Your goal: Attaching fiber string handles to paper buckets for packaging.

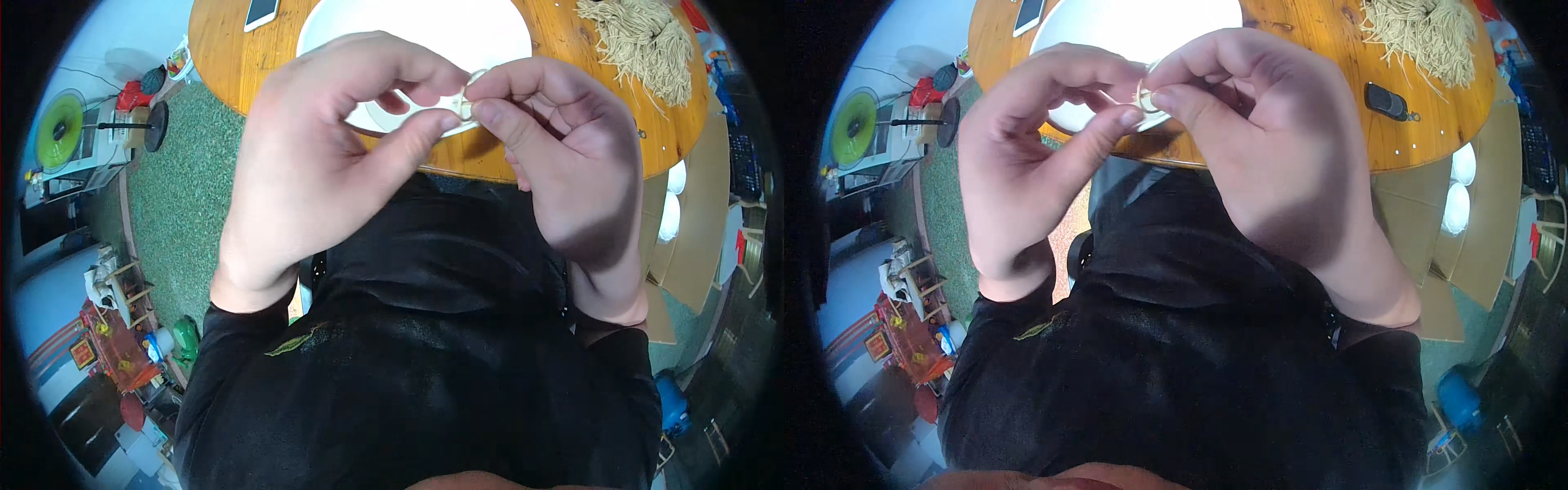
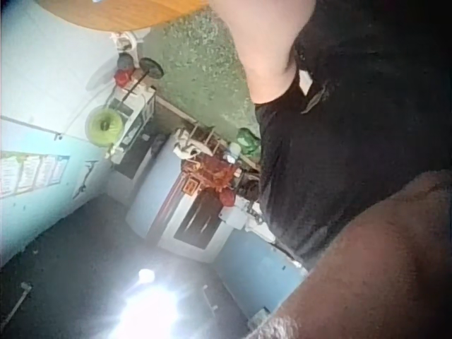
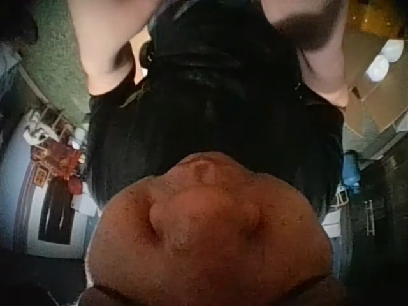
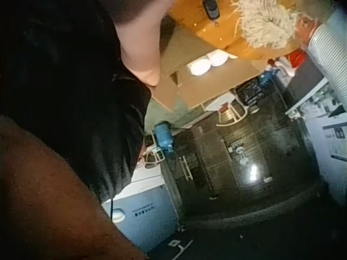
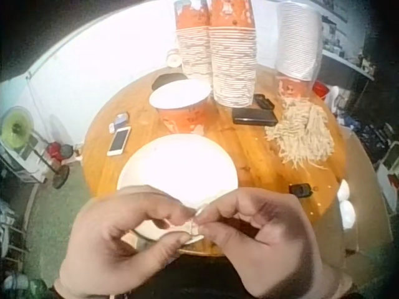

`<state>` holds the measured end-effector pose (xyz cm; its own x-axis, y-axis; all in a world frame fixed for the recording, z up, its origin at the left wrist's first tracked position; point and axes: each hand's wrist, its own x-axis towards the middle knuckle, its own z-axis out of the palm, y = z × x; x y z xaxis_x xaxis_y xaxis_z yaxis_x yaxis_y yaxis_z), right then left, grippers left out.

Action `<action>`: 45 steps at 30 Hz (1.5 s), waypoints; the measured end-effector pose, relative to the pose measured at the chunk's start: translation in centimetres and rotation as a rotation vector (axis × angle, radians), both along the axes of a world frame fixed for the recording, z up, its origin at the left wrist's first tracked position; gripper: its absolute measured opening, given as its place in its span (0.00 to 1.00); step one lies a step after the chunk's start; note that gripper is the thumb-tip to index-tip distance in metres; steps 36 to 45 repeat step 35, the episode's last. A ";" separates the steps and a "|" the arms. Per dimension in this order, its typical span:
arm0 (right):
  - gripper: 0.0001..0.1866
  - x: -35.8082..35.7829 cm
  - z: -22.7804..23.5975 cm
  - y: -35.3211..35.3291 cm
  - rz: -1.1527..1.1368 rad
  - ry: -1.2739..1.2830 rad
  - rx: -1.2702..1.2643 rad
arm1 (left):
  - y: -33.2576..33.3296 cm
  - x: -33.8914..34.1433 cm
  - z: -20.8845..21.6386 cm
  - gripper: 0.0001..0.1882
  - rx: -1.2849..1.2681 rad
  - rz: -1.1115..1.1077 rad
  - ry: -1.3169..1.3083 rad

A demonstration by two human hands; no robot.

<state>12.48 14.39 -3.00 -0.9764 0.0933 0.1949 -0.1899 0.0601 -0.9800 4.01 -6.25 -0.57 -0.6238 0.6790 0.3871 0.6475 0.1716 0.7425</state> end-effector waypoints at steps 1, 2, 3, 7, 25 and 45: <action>0.06 0.1 0.1 -0.1 -0.001 -0.013 -0.016 | 0.2 0.2 0.2 0.13 -0.044 0.014 0.041; 0.06 0.1 0.1 -0.1 0.001 -0.014 -0.016 | 0.4 0.3 0.2 0.13 -0.088 0.027 0.081; 0.06 0.2 0.2 -0.1 -0.003 -0.027 -0.013 | 0.6 0.4 0.2 0.13 -0.088 0.028 0.080; 0.06 0.2 0.2 -0.1 -0.012 -0.041 -0.022 | 0.7 0.7 -0.3 0.13 -0.044 0.070 0.080; 0.07 -0.1 0.0 0.4 -0.007 -0.069 -0.088 | 1.6 1.0 0.7 0.12 -0.107 0.066 0.107; 0.07 0.2 0.3 0.4 0.004 -0.056 -0.041 | 2.6 1.4 2.9 0.19 -0.088 0.113 -0.063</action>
